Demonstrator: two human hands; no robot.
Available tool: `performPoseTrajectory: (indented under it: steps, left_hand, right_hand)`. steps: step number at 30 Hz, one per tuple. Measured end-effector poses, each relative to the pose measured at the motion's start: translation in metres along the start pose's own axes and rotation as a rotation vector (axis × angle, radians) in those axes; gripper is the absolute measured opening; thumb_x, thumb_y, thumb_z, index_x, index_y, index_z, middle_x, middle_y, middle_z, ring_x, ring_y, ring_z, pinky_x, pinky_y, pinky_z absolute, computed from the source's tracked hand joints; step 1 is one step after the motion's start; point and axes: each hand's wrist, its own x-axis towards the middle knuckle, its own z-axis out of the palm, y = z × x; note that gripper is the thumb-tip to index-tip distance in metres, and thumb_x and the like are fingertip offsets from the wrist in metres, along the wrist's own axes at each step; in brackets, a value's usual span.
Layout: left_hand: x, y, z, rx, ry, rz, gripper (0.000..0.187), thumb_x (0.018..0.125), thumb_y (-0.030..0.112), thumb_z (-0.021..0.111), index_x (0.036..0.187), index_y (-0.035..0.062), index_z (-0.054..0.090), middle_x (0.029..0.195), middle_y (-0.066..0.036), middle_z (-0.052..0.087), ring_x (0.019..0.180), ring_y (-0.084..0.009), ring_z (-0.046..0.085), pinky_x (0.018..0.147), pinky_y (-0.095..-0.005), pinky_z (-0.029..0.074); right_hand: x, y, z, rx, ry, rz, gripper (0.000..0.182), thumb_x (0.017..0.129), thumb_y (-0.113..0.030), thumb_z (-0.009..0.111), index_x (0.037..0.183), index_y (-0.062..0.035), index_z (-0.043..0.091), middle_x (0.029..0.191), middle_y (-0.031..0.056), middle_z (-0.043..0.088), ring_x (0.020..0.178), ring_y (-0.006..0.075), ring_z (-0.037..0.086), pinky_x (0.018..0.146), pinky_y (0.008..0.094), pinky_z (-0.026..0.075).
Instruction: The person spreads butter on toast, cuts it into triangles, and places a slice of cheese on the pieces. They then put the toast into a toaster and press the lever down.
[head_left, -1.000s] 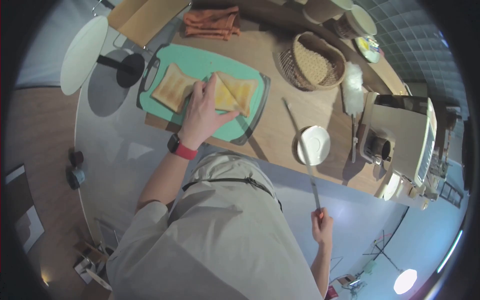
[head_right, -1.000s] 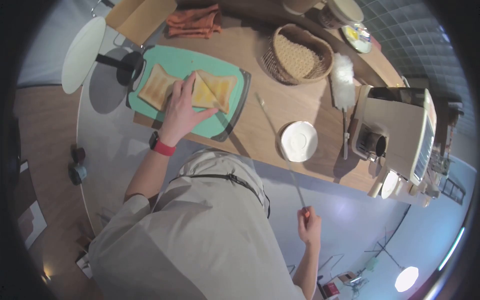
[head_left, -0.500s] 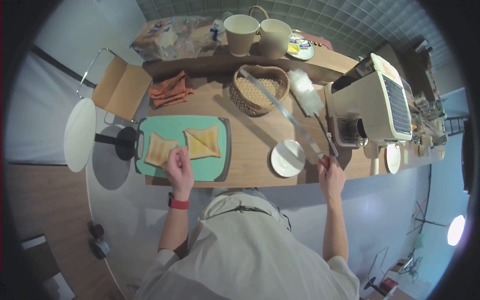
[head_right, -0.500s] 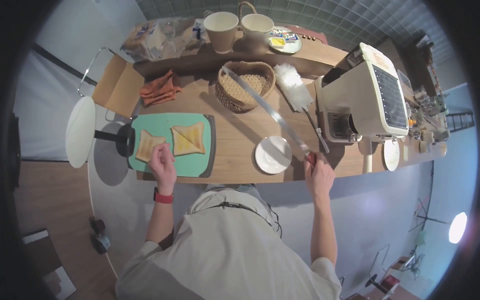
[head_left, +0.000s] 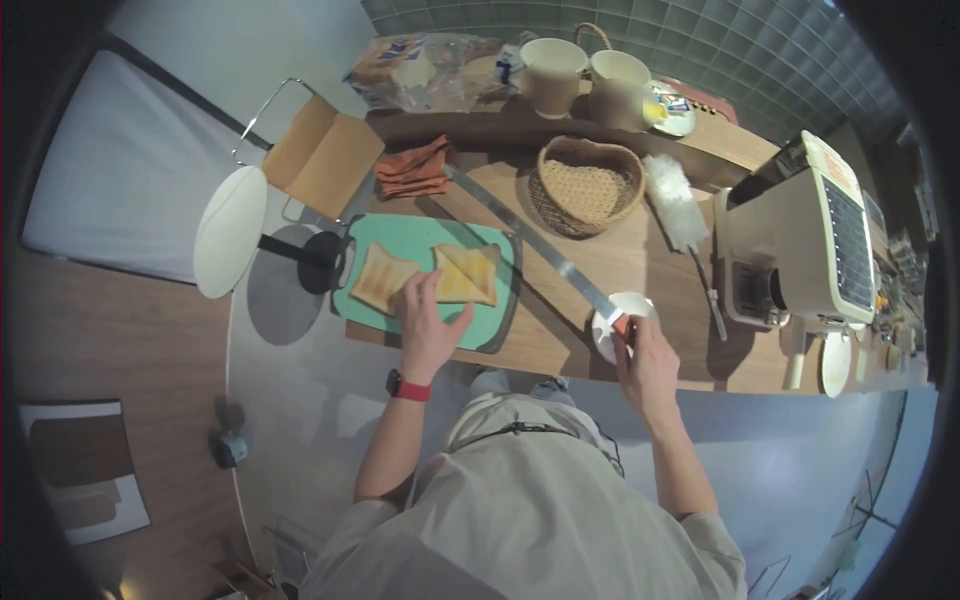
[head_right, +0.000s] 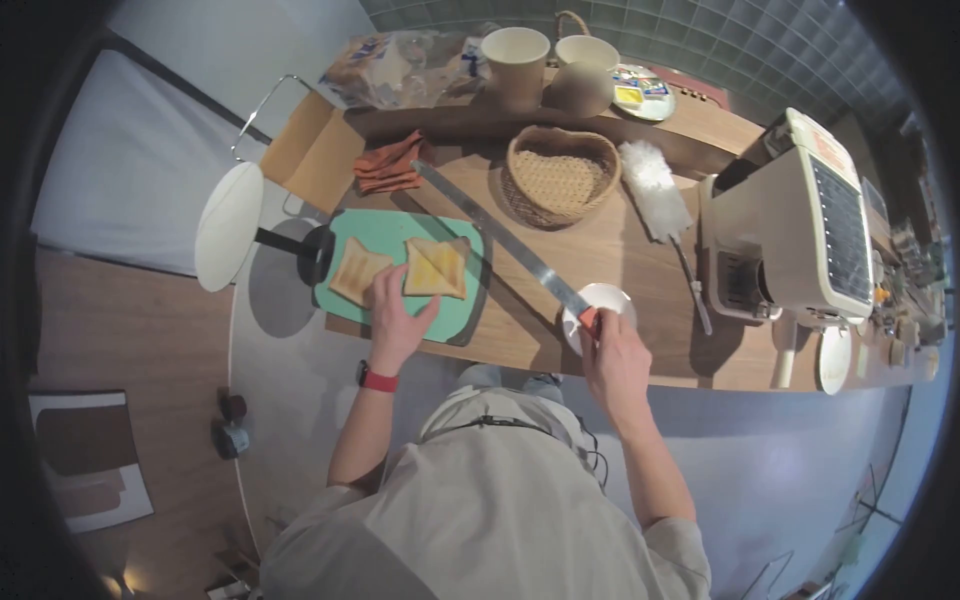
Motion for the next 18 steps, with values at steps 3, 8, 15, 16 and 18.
performPoseTrajectory:
  steps: [3, 8, 15, 16, 18]
  left_hand:
    - [0.003, 0.001, 0.006, 0.088, -0.035, 0.089, 0.059, 0.082, 0.034, 0.073, 0.127, 0.0024, 0.05, 0.12, -0.018, 0.046, 0.115, -0.0373, 0.046, 0.095, -0.0491, 0.044]
    - [0.009, 0.005, 0.006, 0.127, -0.147, 0.055, 0.07, 0.079, 0.04, 0.075, 0.132, 0.0048, 0.046, 0.138, -0.018, 0.041, 0.129, -0.0378, 0.039, 0.102, -0.0518, 0.039]
    - [0.045, 0.007, 0.009, 0.164, -0.214, 0.185, 0.083, 0.072, 0.056, 0.076, 0.134, 0.0113, 0.045, 0.143, -0.013, 0.043, 0.134, -0.0336, 0.036, 0.105, -0.0531, 0.033]
    - [0.05, 0.007, 0.012, 0.175, -0.23, 0.209, 0.084, 0.07, 0.057, 0.076, 0.135, 0.0118, 0.046, 0.142, -0.011, 0.045, 0.135, -0.0335, 0.036, 0.105, -0.0533, 0.032]
    - [0.056, 0.007, 0.016, 0.182, -0.256, 0.249, 0.083, 0.069, 0.056, 0.076, 0.134, 0.0131, 0.048, 0.137, -0.009, 0.049, 0.134, -0.0336, 0.036, 0.104, -0.0532, 0.032]
  right_hand:
    - [-0.007, -0.02, 0.015, 0.031, -0.057, -0.018, 0.019, 0.097, -0.025, 0.055, 0.108, -0.0108, 0.051, 0.09, 0.0069, 0.064, 0.077, 0.0307, 0.061, 0.06, 0.0418, 0.046]
    - [-0.018, -0.041, 0.031, 0.269, -0.177, 0.047, 0.02, 0.095, -0.021, 0.053, 0.112, -0.0096, 0.052, 0.094, 0.0099, 0.067, 0.081, 0.0323, 0.064, 0.067, 0.0397, 0.045]
    - [-0.03, -0.047, 0.038, 0.407, -0.277, 0.195, 0.032, 0.104, -0.034, 0.039, 0.09, -0.0089, 0.053, 0.079, 0.0045, 0.058, 0.071, 0.0254, 0.052, 0.066, 0.0354, 0.038]
    - [-0.03, -0.046, 0.038, 0.422, -0.287, 0.22, 0.034, 0.103, -0.036, 0.039, 0.084, -0.0099, 0.048, 0.073, 0.0027, 0.051, 0.067, 0.0217, 0.044, 0.063, 0.0339, 0.035]
    - [-0.032, -0.045, 0.039, 0.434, -0.3, 0.259, 0.037, 0.103, -0.038, 0.039, 0.078, -0.0108, 0.043, 0.066, 0.0008, 0.044, 0.062, 0.0177, 0.036, 0.06, 0.0323, 0.03]
